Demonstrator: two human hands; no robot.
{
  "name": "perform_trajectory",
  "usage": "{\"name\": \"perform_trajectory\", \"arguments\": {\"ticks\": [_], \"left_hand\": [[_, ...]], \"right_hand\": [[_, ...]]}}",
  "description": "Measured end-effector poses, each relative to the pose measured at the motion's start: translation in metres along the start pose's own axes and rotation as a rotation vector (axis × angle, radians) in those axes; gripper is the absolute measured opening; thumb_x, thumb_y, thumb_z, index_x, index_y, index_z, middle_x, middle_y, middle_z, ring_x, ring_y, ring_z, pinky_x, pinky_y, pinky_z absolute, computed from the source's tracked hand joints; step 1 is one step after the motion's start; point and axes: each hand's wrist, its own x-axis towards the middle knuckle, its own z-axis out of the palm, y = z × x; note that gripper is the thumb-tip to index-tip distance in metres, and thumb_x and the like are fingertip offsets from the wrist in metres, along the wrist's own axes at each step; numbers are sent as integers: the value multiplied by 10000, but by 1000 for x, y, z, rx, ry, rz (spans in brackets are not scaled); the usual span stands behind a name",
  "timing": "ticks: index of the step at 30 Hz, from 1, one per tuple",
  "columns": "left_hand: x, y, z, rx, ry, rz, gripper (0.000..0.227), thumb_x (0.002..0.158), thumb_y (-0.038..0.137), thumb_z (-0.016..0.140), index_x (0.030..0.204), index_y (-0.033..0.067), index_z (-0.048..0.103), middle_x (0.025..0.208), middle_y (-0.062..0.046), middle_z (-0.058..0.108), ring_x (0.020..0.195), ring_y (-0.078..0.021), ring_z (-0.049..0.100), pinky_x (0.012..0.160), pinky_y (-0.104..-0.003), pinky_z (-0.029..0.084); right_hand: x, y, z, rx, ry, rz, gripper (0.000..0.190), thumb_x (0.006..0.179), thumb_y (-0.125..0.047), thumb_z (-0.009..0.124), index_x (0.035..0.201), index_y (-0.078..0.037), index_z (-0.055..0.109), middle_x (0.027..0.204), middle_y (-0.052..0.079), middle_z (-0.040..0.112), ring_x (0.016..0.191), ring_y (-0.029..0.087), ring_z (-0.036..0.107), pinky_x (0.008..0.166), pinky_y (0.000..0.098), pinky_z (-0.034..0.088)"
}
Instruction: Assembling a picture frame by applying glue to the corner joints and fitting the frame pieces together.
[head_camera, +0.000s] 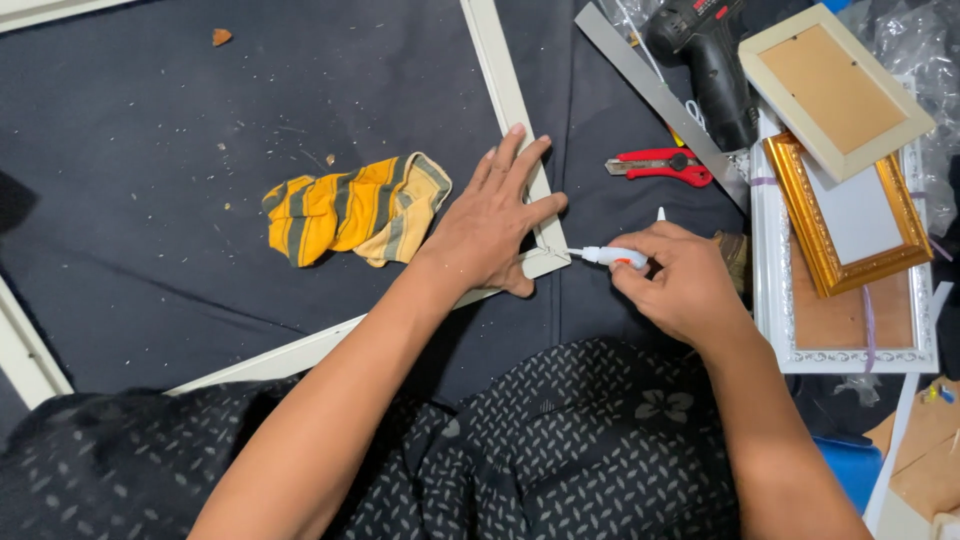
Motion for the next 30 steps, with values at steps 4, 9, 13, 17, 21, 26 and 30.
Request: {"name": "perform_trajectory", "arguments": {"ticks": [4, 9, 13, 17, 21, 26, 30], "left_hand": [[-1, 8, -7, -8, 25, -17, 1013, 429, 425, 961, 1355, 261, 587, 1635, -200, 144, 1498, -563, 36, 1231, -623, 207], [-4, 14, -16, -68, 45, -17, 1007, 392, 349, 977, 1320, 244, 603, 1599, -216, 131, 1402, -709, 100, 1164, -712, 275], [-2, 17, -20, -121, 67, 15, 1027, 384, 325, 981, 1330, 231, 594, 1575, -203, 161, 1371, -651, 301, 1158, -622, 367], [-5, 17, -25, -171, 73, 23, 1028, 402, 283, 984, 1343, 213, 578, 1564, -191, 174, 1349, -645, 353, 1155, -597, 396], [-5, 15, -18, -157, 89, 35, 987, 415, 245, 975, 1325, 172, 601, 1549, -205, 208, 1373, -677, 286, 1124, -625, 421], [-7, 8, -9, 33, 65, 21, 981, 424, 372, 985, 1319, 212, 618, 1565, -201, 264, 1404, -695, 153, 1145, -790, 116], [-4, 1, -9, 77, 37, 10, 981, 446, 463, 978, 1334, 246, 621, 1627, -173, 240, 1483, -606, 97, 1197, -721, 78]], "right_hand": [[-3, -5, -9, 24, 16, -23, 256, 812, -113, 731, 1042, -159, 833, 876, 117, 698, 623, 246, 682, 491, 349, 484], [-12, -19, -16, 46, 45, -60, 274, 777, -73, 731, 1005, -176, 840, 831, 97, 695, 670, 269, 684, 556, 372, 495], [-14, -27, -23, 52, 91, -112, 265, 753, -82, 784, 991, -186, 840, 821, 41, 708, 692, 181, 652, 615, 311, 499], [-16, -31, -26, 102, 94, -113, 262, 745, -50, 781, 980, -155, 831, 792, 60, 691, 687, 177, 646, 636, 309, 506], [-11, -25, -21, 109, 76, -104, 245, 732, -60, 790, 957, -147, 836, 770, 63, 691, 659, 179, 616, 618, 322, 506], [-1, -14, -8, 149, -16, -79, 238, 745, -66, 766, 963, -124, 844, 790, 108, 731, 666, 213, 623, 603, 357, 508], [9, -8, 2, 150, -56, -58, 252, 743, -76, 785, 975, -149, 850, 775, 80, 716, 682, 180, 641, 605, 315, 505]]}}
